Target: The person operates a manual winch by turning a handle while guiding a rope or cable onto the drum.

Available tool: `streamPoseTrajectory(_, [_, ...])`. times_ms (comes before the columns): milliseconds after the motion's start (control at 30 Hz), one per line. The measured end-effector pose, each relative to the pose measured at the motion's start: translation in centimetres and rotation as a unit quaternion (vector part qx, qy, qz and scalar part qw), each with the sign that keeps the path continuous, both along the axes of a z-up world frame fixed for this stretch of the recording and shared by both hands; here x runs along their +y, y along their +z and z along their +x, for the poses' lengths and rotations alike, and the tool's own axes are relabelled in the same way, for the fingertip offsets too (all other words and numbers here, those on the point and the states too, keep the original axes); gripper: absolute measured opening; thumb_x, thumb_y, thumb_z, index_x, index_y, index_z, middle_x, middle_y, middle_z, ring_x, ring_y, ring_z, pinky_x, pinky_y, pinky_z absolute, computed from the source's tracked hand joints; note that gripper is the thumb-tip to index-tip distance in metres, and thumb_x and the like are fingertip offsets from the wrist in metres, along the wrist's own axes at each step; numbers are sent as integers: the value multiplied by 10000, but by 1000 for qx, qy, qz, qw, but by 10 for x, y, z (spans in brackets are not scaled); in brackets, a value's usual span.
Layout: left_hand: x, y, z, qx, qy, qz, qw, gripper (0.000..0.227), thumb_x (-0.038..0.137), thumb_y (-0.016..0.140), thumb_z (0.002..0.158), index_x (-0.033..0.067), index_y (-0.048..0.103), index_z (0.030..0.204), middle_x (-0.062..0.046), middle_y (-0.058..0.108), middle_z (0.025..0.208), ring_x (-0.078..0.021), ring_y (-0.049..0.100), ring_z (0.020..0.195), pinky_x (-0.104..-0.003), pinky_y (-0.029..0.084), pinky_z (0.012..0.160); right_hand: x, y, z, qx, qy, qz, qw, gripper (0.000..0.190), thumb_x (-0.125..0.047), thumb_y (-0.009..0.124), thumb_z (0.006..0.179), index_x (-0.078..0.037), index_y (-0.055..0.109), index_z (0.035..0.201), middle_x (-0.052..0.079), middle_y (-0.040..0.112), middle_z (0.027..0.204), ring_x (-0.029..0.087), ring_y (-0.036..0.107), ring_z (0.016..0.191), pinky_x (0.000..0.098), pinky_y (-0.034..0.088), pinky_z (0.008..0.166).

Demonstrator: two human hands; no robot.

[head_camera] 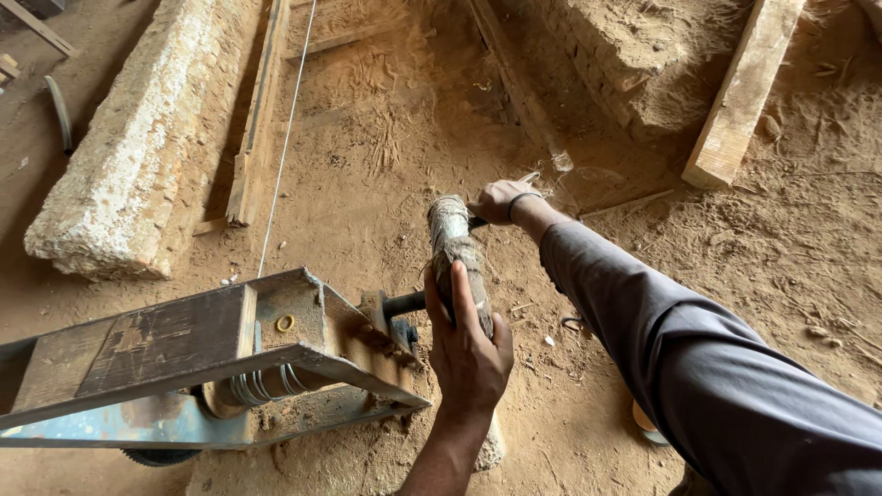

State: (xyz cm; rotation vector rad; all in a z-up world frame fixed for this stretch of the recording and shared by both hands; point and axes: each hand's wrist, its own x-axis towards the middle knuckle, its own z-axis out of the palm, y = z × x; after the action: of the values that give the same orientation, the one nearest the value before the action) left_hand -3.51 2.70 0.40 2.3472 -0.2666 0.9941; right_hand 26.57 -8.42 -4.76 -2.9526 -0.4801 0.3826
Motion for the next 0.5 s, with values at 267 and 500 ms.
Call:
streamPoseTrajectory(267, [3,29,41,109,22,-37,993,892,46,650,768,17,261,1571,-369,334,1535,-486,536,1324,-447,657,816,-2,-38,-14,27,2,12,1000,538,-667,523,932,-194,737,790,15,672,707,154,587,601,356,469,542])
streamPoseTrajectory(500, [18,42,75,222,-1,-94,971,863,175,609,790,32,271,1570,-309,363,1552,-418,509,1368,-500,590,975,-11,-79,-27,54,-4,43,998,655,-671,412,1026,-155,744,800,21,629,689,158,507,585,363,449,526])
